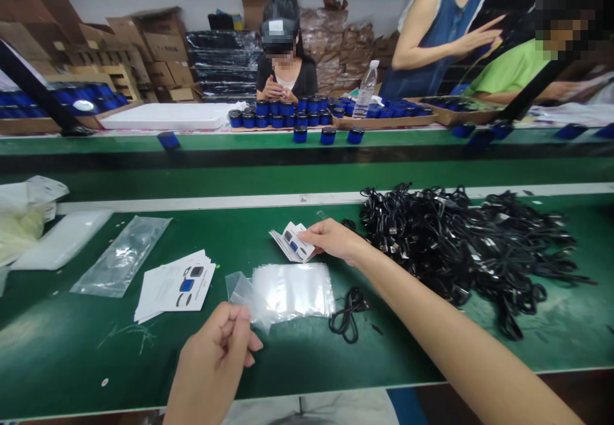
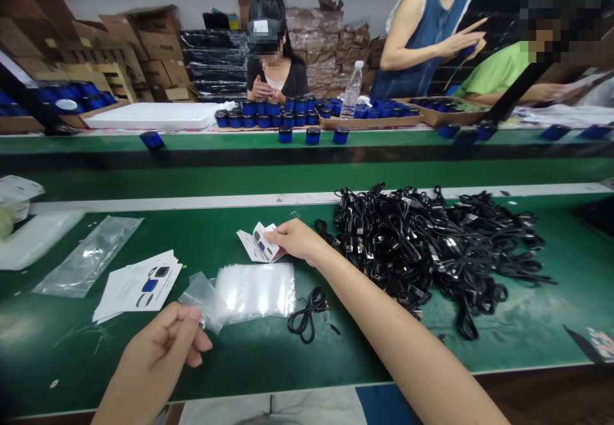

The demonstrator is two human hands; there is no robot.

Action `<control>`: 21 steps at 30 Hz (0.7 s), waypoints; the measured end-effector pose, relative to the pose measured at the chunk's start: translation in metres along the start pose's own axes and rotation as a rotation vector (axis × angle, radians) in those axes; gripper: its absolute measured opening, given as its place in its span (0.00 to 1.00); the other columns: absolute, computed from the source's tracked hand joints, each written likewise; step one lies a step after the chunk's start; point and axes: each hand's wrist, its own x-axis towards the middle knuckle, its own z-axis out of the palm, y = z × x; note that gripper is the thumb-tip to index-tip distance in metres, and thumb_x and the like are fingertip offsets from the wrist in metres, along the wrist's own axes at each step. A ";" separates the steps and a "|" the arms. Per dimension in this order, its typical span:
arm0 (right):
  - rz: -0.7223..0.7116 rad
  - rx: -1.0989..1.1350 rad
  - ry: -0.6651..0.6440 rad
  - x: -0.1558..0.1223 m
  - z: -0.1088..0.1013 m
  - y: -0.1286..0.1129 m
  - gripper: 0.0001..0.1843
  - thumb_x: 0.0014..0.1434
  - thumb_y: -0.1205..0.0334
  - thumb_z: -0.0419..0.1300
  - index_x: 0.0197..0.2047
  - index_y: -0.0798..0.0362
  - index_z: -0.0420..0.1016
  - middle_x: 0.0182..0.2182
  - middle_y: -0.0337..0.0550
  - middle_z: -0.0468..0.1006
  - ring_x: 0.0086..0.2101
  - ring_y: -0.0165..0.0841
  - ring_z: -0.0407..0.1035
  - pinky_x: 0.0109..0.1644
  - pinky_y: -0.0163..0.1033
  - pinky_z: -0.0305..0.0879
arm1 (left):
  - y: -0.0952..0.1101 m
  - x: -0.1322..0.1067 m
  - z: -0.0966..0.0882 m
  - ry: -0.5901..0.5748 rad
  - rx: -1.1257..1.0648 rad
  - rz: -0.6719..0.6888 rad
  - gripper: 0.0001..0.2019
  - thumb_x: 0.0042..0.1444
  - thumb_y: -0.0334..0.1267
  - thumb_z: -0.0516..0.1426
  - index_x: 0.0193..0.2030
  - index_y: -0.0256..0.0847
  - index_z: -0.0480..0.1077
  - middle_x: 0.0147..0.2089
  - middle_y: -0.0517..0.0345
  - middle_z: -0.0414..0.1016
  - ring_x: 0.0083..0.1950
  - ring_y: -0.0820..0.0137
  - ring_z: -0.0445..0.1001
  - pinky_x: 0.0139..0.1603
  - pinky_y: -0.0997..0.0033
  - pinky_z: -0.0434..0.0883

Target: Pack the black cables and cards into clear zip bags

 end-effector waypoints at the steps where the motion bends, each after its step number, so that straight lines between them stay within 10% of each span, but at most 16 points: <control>1: -0.040 -0.034 0.053 -0.007 0.001 -0.002 0.15 0.60 0.64 0.54 0.23 0.57 0.73 0.23 0.42 0.76 0.25 0.32 0.68 0.31 0.37 0.61 | 0.000 0.001 0.000 0.009 0.000 -0.007 0.17 0.56 0.55 0.47 0.27 0.46 0.63 0.22 0.65 0.75 0.23 0.68 0.71 0.32 0.66 0.65; 12: -0.651 -0.340 0.129 -0.117 0.077 -0.002 0.11 0.62 0.68 0.51 0.29 0.55 0.70 0.29 0.44 0.71 0.32 0.35 0.64 0.36 0.41 0.61 | -0.002 0.001 0.008 0.363 -0.050 0.067 0.14 0.55 0.50 0.49 0.25 0.45 0.63 0.20 0.67 0.65 0.23 0.71 0.64 0.24 0.74 0.61; 16: -0.461 0.071 0.310 -0.127 0.109 0.018 0.17 0.54 0.65 0.60 0.48 0.50 0.67 0.42 0.49 0.72 0.39 0.38 0.69 0.41 0.43 0.67 | 0.000 0.002 0.006 0.445 -0.025 0.096 0.13 0.54 0.48 0.49 0.25 0.45 0.63 0.19 0.67 0.63 0.21 0.72 0.63 0.23 0.75 0.61; 18: -0.230 0.319 0.140 -0.131 0.119 0.024 0.24 0.52 0.61 0.63 0.52 0.51 0.65 0.38 0.47 0.76 0.33 0.36 0.73 0.33 0.38 0.70 | -0.001 0.003 0.005 0.468 -0.017 0.104 0.12 0.53 0.48 0.50 0.24 0.45 0.63 0.18 0.67 0.63 0.20 0.72 0.63 0.22 0.75 0.61; 21: -0.035 0.384 -0.036 -0.134 0.120 0.026 0.09 0.58 0.59 0.57 0.36 0.55 0.72 0.22 0.41 0.77 0.20 0.32 0.72 0.22 0.32 0.65 | -0.002 0.004 0.005 0.464 -0.011 0.084 0.13 0.52 0.48 0.50 0.23 0.45 0.63 0.16 0.69 0.64 0.19 0.73 0.64 0.21 0.76 0.61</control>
